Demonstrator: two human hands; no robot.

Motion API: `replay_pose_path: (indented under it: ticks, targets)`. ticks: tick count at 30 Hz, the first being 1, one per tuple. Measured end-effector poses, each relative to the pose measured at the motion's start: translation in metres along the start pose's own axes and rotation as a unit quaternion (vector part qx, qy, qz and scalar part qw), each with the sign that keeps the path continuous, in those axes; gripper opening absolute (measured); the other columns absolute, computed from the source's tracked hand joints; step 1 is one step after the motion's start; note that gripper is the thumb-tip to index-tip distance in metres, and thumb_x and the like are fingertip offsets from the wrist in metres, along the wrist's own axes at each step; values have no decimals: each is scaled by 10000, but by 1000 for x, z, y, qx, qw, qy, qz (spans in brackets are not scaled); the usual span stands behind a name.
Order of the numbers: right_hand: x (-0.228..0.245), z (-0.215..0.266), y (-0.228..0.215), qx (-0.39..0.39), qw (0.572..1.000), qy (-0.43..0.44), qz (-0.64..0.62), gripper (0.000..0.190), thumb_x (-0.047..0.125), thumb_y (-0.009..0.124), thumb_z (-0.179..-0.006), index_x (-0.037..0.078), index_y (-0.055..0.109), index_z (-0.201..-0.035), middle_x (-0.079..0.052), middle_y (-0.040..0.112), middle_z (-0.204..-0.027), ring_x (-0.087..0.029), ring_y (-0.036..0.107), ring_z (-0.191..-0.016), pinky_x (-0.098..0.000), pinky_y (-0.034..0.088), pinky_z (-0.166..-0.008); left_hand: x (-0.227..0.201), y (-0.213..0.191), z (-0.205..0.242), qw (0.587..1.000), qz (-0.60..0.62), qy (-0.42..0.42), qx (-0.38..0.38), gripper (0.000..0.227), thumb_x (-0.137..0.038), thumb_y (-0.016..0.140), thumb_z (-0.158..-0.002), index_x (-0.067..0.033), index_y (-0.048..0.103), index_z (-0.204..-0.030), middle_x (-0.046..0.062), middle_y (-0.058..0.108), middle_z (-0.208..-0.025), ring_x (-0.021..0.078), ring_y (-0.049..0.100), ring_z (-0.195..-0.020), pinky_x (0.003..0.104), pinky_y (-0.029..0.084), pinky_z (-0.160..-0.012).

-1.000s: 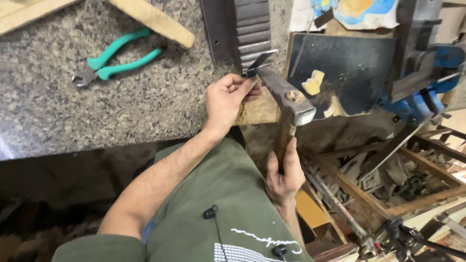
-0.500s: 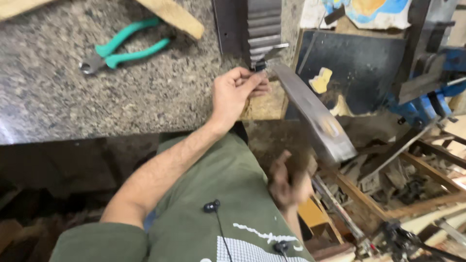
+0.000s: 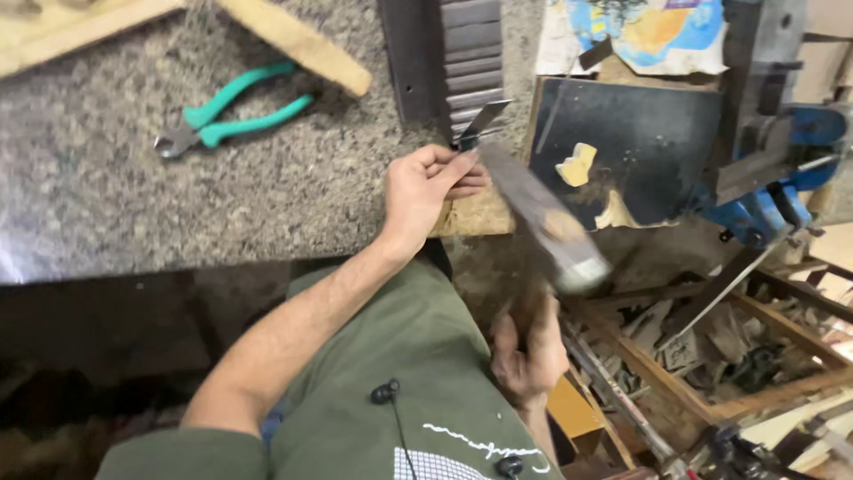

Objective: The person uses a bandsaw to cut a metal strip, then repeatedly hammers the cut piece into a metal jig to bend it. The person inspects the bent metal piece and repeats the cutting and hammering process on additional pieces.

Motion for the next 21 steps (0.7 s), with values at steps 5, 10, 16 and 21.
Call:
replay_pose_path:
  ticks: [5, 10, 16, 21]
  targets:
    - [-20, 17, -4, 37, 989, 21, 138, 520, 2, 726, -949, -106, 540, -1422, -246, 689, -1232, -333, 728, -1068, -358, 564, -922, 4, 5, 6, 1000, 12, -16, -1, 195, -86, 656, -993, 108, 671, -1008, 177, 750, -940, 227, 778, -839, 330, 665, -756]
    - [-39, 17, -37, -3, 976, -21, 215, 541, 41, 710, -1010, -36, 506, -1505, -271, 639, -1231, -408, 689, -1080, -432, 576, -942, -14, 5, 24, 997, 31, -72, 6, 242, -143, 695, -993, 99, 675, -993, 187, 765, -929, 220, 763, -800, 316, 648, -739]
    - [-132, -36, -81, 7, 925, 12, 379, 613, 186, 809, -993, 70, 558, -1540, -145, 680, -1018, -318, 695, -812, -434, 571, -702, -34, 19, 57, 991, 6, -116, 60, 235, -142, 700, -977, 77, 677, -1060, 169, 758, -952, 186, 750, -827, 297, 639, -781]
    - [-199, -67, -99, -2, 896, 32, 442, 637, 277, 859, -926, 99, 616, -1487, -130, 674, -1003, -331, 672, -809, -455, 538, -666, -45, 29, 75, 986, 4, -115, 119, 232, -158, 696, -962, 35, 683, -1090, 127, 762, -965, 187, 767, -851, 303, 630, -789]
Point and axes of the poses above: each hand's wrist, its own z-axis away from the middle knuckle, its own y-axis out of the palm, x = y × z, the point moved 5 cm from there along -z, towards the middle knuckle
